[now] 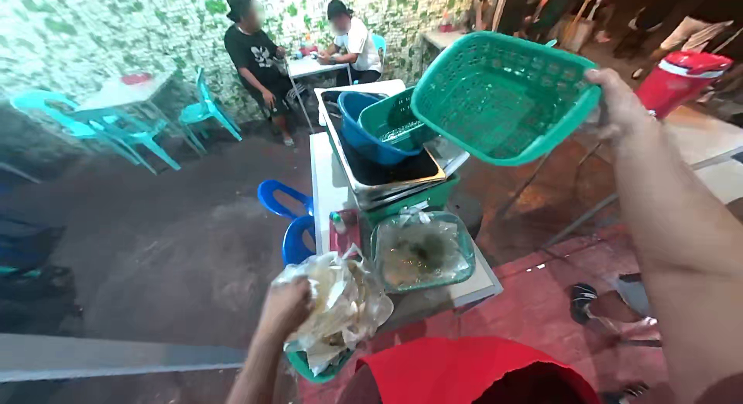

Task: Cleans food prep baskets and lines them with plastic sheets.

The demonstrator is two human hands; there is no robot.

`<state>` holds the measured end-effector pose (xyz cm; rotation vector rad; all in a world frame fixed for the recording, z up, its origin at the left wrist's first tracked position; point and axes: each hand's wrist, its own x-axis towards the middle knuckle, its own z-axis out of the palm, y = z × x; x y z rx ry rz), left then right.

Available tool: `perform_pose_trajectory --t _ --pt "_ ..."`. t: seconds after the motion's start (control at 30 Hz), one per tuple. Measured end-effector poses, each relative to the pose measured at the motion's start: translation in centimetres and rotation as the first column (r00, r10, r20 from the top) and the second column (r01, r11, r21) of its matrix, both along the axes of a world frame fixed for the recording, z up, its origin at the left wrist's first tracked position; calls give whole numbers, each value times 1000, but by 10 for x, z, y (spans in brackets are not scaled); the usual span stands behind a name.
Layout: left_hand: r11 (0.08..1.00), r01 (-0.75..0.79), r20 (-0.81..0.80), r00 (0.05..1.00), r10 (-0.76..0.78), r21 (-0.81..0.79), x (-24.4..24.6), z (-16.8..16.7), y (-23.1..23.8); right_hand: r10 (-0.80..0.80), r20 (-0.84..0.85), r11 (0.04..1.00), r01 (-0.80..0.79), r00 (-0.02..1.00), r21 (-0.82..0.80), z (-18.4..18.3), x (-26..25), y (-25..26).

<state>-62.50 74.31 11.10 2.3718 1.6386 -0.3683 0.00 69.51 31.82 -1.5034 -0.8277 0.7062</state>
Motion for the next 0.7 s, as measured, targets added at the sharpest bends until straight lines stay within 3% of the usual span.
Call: perform_pose_trajectory --t 0.1,0.2,0.33,0.4,0.5,0.63,0.7 --pt "987 -48 18 999 51 -156 20 -79 -2 97 22 993 -95 995 -74 34 -6 72" --pt "953 -103 -40 995 96 -285 36 -125 -20 32 54 993 -25 998 -118 55 -25 140" --pt "933 -122 -73 992 103 -340 41 -145 -29 78 89 983 -62 993 -172 67 -29 230" --pt "930 -105 -61 994 89 -353 39 -147 -26 -75 272 982 120 959 -149 70 -36 262" --pt "936 -77 -50 997 64 -345 36 -152 -25 -250 552 938 340 795 -66 48 -45 286" --pt "946 -86 -83 995 63 -312 41 -153 -33 -25 614 932 241 789 -272 -21 -56 286" --pt "938 -85 -115 992 48 -337 45 -148 -36 8 589 939 197 808 -282 -49 -58 280"
